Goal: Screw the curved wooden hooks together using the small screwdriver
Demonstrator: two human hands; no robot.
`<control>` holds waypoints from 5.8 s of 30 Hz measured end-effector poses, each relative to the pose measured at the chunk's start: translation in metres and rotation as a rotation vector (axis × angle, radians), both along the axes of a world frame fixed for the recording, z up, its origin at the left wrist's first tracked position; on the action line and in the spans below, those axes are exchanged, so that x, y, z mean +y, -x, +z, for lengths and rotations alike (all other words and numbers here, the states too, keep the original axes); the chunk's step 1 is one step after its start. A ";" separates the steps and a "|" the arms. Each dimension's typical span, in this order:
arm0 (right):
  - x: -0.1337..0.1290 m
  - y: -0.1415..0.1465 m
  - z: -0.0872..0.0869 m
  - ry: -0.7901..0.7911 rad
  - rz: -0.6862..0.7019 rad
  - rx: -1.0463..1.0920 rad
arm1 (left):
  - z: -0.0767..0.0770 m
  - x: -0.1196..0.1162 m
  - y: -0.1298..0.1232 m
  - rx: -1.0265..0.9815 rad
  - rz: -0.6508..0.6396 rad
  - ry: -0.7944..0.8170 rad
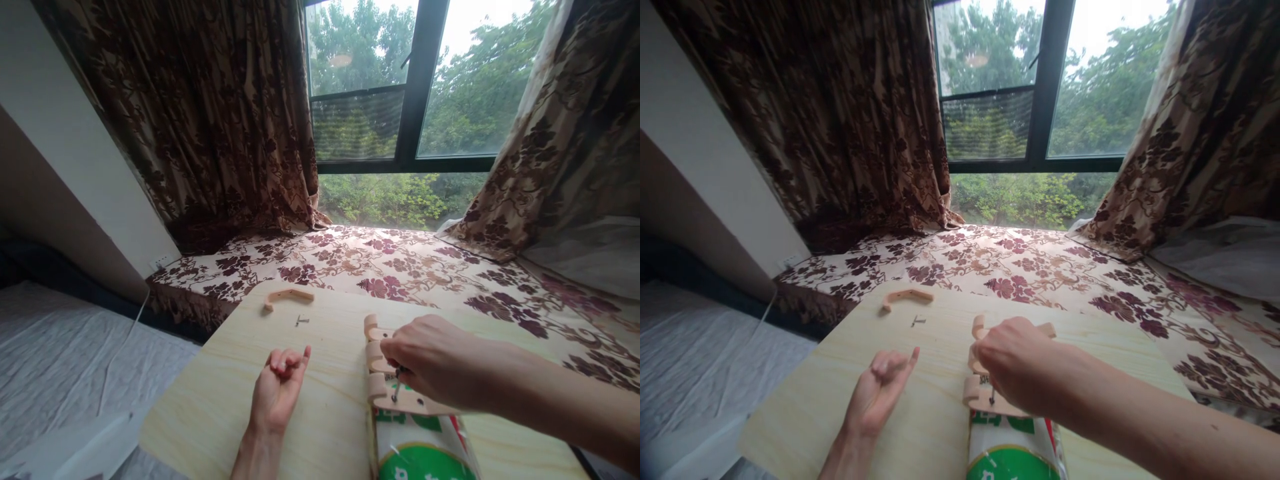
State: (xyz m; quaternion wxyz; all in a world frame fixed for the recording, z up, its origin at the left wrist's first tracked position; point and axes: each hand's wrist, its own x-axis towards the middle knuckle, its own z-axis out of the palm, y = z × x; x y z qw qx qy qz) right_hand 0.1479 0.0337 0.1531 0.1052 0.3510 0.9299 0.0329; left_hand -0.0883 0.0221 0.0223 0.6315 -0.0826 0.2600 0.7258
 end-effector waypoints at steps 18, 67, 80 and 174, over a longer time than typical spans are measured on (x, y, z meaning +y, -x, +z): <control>0.003 -0.001 0.001 0.015 0.010 0.013 | 0.002 0.001 -0.001 0.019 0.016 -0.002; 0.001 -0.003 0.005 0.060 -0.058 0.028 | -0.016 0.007 0.003 0.306 -0.037 -0.010; -0.002 -0.001 0.008 0.087 -0.120 0.013 | -0.012 0.005 0.005 0.310 -0.025 -0.019; 0.008 -0.016 0.011 -0.046 0.059 0.001 | -0.033 -0.070 -0.112 2.779 0.019 -0.595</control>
